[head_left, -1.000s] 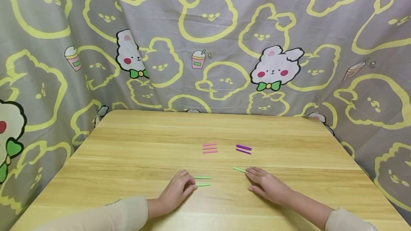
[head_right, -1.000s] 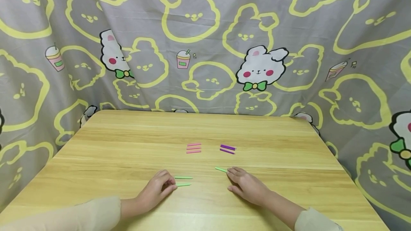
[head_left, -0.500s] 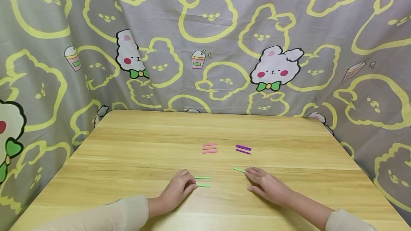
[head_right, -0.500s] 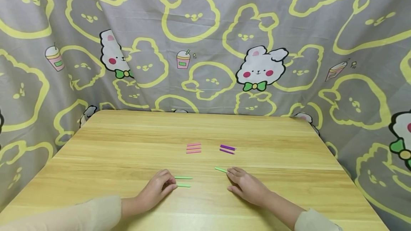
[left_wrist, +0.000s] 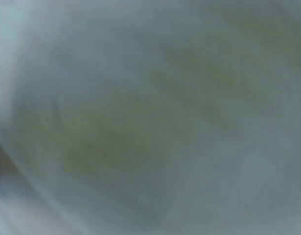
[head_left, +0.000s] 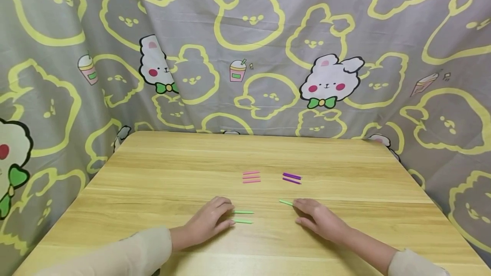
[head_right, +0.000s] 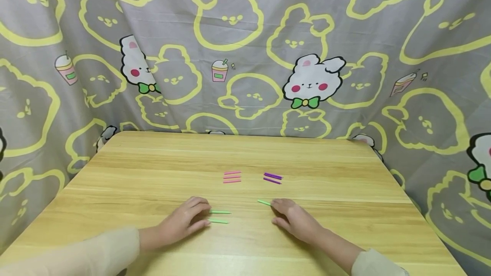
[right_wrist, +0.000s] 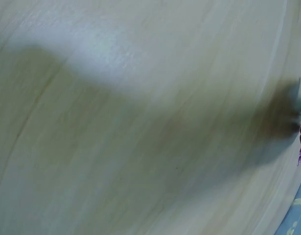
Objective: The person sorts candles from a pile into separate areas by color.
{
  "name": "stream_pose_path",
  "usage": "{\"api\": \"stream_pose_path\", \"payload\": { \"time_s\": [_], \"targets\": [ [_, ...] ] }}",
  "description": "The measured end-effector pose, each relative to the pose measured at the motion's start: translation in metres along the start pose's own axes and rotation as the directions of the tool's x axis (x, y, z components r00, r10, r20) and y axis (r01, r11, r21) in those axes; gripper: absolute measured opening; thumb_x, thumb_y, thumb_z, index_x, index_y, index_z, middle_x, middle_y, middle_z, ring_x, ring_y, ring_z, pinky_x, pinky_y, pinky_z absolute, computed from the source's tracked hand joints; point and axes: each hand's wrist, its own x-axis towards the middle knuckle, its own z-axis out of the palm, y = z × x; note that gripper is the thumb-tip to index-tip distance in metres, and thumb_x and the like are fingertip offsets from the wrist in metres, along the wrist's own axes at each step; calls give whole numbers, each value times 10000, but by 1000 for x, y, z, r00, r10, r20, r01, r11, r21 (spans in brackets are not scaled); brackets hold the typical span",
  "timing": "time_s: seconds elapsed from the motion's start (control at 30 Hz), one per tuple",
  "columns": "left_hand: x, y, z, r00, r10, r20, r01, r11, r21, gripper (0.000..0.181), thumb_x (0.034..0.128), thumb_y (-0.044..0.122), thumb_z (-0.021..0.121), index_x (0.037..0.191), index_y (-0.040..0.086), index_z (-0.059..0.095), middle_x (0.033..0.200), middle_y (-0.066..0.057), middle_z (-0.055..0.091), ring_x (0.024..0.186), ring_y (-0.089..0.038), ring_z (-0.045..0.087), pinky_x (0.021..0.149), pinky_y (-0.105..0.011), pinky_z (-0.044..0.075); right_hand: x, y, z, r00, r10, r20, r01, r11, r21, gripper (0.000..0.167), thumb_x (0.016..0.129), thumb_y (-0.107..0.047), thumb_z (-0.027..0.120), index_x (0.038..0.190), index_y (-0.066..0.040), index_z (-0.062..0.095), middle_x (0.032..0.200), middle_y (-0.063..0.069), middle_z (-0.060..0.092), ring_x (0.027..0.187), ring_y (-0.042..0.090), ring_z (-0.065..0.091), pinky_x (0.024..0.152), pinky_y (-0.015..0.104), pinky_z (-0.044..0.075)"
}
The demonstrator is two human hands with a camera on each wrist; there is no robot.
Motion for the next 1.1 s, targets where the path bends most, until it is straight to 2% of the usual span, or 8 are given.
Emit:
{"api": "stream_pose_path", "payload": {
  "time_s": [0.07, 0.17, 0.27, 0.33, 0.5, 0.67, 0.83, 1.1],
  "targets": [
    [2, -5, -4, 996, 88, 18, -89, 995, 46, 376, 829, 307, 673, 1085, 36, 626, 1100, -60, 620, 1019, -176, 585, 890, -305, 514, 2, -1, 0, 999, 18, -26, -17, 999, 30, 406, 846, -163, 660, 1193, 35, 593, 1187, 194, 618, 1072, 342, 596, 887, 445, 497],
    [6, -13, -9, 976, 211, 47, -215, 972, 100, 438, 816, 317, 683, 1125, 12, 624, 1148, -104, 635, 1063, -223, 603, 911, -344, 509, 6, -2, 1, 996, 62, -60, -57, 995, 80, 398, 814, -122, 685, 1165, 48, 605, 1151, 185, 638, 1036, 324, 611, 870, 423, 510],
    [11, -17, -13, 955, 272, 117, -286, 949, 130, 480, 825, 342, 666, 1161, 2, 613, 1184, -127, 630, 1094, -244, 603, 927, -352, 501, 10, -2, 3, 990, 115, -81, -104, 986, 132, 371, 786, -93, 705, 1120, 48, 628, 1099, 170, 661, 1000, 310, 623, 856, 402, 521],
    [13, -19, -16, 941, 283, 183, -308, 943, 128, 503, 847, 366, 635, 1190, 0, 598, 1212, -133, 619, 1121, -248, 592, 943, -346, 492, 13, -2, 5, 983, 163, -86, -148, 976, 157, 350, 777, -92, 713, 1095, 38, 643, 1073, 159, 669, 987, 301, 626, 852, 392, 524],
    [20, -21, -22, 903, 277, 328, -323, 942, 93, 545, 883, 404, 565, 1234, -12, 564, 1263, -147, 587, 1168, -255, 565, 977, -339, 468, 17, -3, 9, 961, 260, -96, -238, 951, 197, 333, 767, -81, 723, 1074, 27, 649, 1025, 128, 676, 946, 258, 630, 840, 366, 531],
    [26, -20, -25, 873, 232, 430, -283, 958, 57, 559, 883, 407, 551, 1256, -9, 547, 1294, -148, 563, 1195, -264, 546, 989, -338, 458, 20, -6, 12, 945, 308, -107, -278, 933, 227, 285, 757, -57, 725, 1026, 13, 661, 973, 71, 656, 906, 191, 581, 786, 302, 539],
    [28, -18, -29, 844, 201, 498, -250, 968, 33, 570, 879, 400, 554, 1273, -12, 530, 1317, -148, 544, 1221, -272, 523, 1012, -351, 437, 22, -7, 14, 925, 364, -110, -326, 909, 260, 229, 763, -46, 722, 983, -4, 671, 940, 42, 639, 900, 159, 543, 775, 262, 522],
    [29, -19, -29, 820, 173, 546, -231, 972, 38, 568, 881, 406, 544, 1278, 0, 531, 1319, -122, 548, 1236, -259, 512, 1035, -354, 416, 24, -8, 16, 891, 446, -87, -404, 864, 300, 171, 779, -12, 698, 944, -3, 655, 907, 46, 609, 832, 138, 524, 735, 243, 495]
  ]
}}
